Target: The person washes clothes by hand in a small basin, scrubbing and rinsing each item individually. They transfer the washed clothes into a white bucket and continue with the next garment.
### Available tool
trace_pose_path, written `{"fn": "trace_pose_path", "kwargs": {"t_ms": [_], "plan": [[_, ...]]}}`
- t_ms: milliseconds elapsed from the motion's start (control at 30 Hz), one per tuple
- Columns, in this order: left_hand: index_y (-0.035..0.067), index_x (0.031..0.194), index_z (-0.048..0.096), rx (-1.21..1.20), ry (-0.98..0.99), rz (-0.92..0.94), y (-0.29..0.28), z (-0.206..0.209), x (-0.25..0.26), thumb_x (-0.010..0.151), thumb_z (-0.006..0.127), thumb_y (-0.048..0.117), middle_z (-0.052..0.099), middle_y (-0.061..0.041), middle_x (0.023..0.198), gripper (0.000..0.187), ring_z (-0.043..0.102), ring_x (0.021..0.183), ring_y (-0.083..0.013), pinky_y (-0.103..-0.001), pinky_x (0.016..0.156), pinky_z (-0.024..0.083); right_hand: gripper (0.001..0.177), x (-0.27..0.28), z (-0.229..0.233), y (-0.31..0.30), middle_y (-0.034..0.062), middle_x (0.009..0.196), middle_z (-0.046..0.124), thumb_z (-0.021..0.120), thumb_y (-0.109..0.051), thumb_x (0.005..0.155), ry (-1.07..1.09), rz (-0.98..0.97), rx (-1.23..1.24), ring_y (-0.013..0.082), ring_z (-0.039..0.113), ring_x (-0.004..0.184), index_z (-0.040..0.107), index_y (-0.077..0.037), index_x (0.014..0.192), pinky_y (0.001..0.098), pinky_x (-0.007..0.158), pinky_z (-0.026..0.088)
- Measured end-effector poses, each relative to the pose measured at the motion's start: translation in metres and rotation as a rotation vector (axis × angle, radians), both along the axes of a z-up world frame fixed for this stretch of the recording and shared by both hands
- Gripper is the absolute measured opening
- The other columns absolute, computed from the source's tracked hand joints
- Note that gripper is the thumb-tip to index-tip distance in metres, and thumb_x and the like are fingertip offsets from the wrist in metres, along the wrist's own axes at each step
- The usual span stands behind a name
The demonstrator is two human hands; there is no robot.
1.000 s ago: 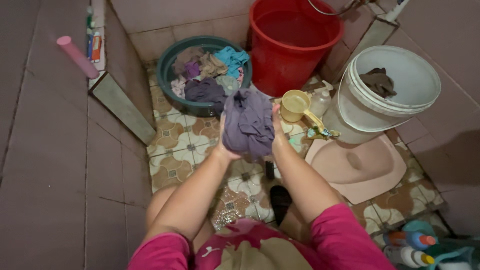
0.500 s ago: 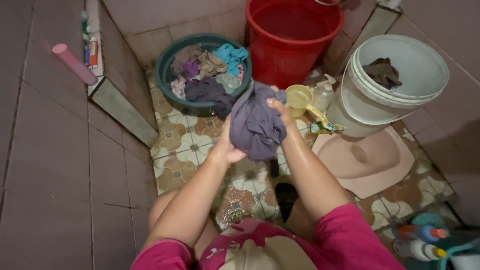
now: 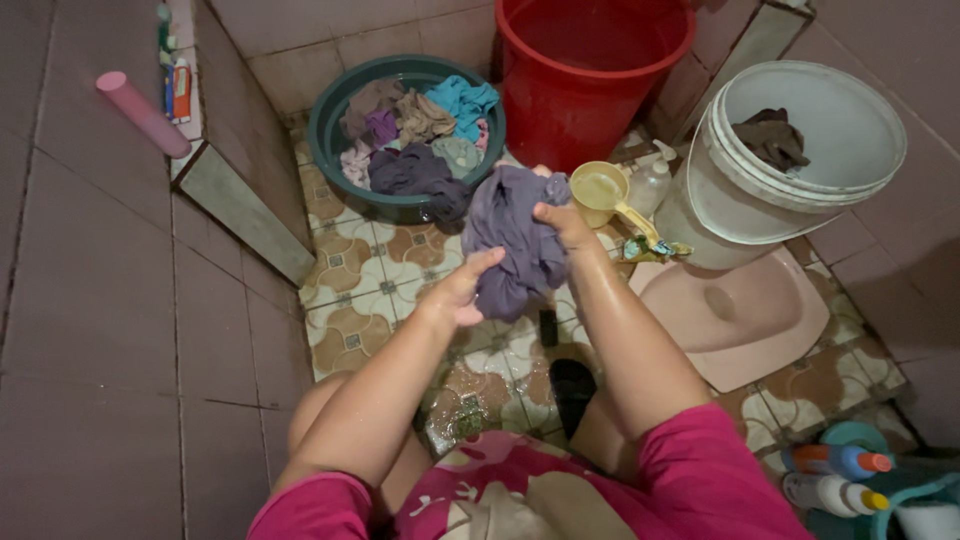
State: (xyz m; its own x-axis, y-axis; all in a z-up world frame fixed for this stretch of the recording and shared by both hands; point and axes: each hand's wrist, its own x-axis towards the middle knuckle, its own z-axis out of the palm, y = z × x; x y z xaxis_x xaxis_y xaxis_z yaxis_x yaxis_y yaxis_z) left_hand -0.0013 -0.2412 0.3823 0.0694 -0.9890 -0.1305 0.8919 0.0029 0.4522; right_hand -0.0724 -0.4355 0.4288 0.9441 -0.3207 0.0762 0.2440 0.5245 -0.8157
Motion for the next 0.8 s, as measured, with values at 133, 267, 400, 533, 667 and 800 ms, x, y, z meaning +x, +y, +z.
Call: {"fn": "trace_pose_path", "kwargs": {"t_ms": [133, 267, 400, 533, 667, 800], "plan": [[-0.003, 0.134, 0.057, 0.200, -0.211, -0.050, -0.006, -0.010, -0.006, 0.093, 0.072, 0.028, 0.070, -0.019, 0.127, 0.054, 0.070, 0.113, -0.0300, -0.045, 0.106, 0.053, 0.041, 0.001, -0.001, -0.008, 0.0074, 0.109, 0.063, 0.084, -0.007, 0.087, 0.041, 0.091, -0.201, 0.0203, 0.062, 0.101, 0.057, -0.003, 0.118, 0.0367, 0.089, 0.055], [-0.001, 0.126, 0.067, 0.462, -0.501, -0.032, -0.017, -0.029, -0.029, 0.088, 0.069, 0.018, 0.074, -0.018, 0.122, 0.042, 0.074, 0.109, -0.0267, -0.039, 0.104, 0.055, 0.048, 0.006, -0.017, -0.009, 0.0016, 0.108, 0.063, 0.087, -0.009, 0.080, 0.070, 0.008, -0.513, 0.0134, 0.062, 0.101, 0.057, -0.009, 0.118, 0.0300, 0.087, 0.054], [0.002, 0.119, 0.069, 0.571, -1.025, 0.229, -0.023, -0.046, -0.044, 0.080, 0.079, 0.025, 0.074, -0.014, 0.118, 0.046, 0.073, 0.104, -0.0235, -0.037, 0.097, 0.058, 0.037, 0.011, -0.027, 0.003, -0.0006, 0.098, 0.068, 0.087, -0.013, 0.076, 0.112, -0.121, -0.804, 0.0109, 0.063, 0.090, 0.066, -0.009, 0.107, 0.0291, 0.081, 0.054], [0.002, 0.125, 0.056, 0.381, -1.175, 0.706, -0.036, -0.053, -0.047, 0.067, 0.088, 0.031, 0.071, -0.013, 0.116, 0.072, 0.070, 0.103, -0.0243, -0.037, 0.094, 0.057, 0.029, 0.011, -0.018, 0.026, 0.0014, 0.085, 0.070, 0.086, -0.017, 0.072, 0.203, -0.385, -0.934, 0.0134, 0.065, 0.079, 0.068, -0.008, 0.093, 0.0320, 0.075, 0.055], [0.002, 0.121, 0.059, 0.596, -1.203, 0.740, -0.039, -0.059, -0.046, 0.066, 0.088, 0.031, 0.072, -0.014, 0.112, 0.068, 0.072, 0.101, -0.0261, -0.038, 0.092, 0.057, 0.026, 0.005, -0.010, 0.047, 0.0080, 0.080, 0.072, 0.084, -0.020, 0.073, 0.266, -0.553, -1.073, 0.0200, 0.069, 0.073, 0.067, -0.009, 0.090, 0.0355, 0.071, 0.056], [0.003, 0.117, 0.061, 0.809, -1.201, 0.654, -0.038, -0.063, -0.044, 0.065, 0.087, 0.030, 0.073, -0.015, 0.108, 0.064, 0.073, 0.100, -0.0280, -0.039, 0.091, 0.057, 0.027, 0.003, -0.022, 0.052, 0.0105, 0.081, 0.072, 0.083, -0.024, 0.076, 0.323, -0.604, -1.085, 0.0245, 0.071, 0.074, 0.065, -0.010, 0.091, 0.0379, 0.071, 0.056]]}}
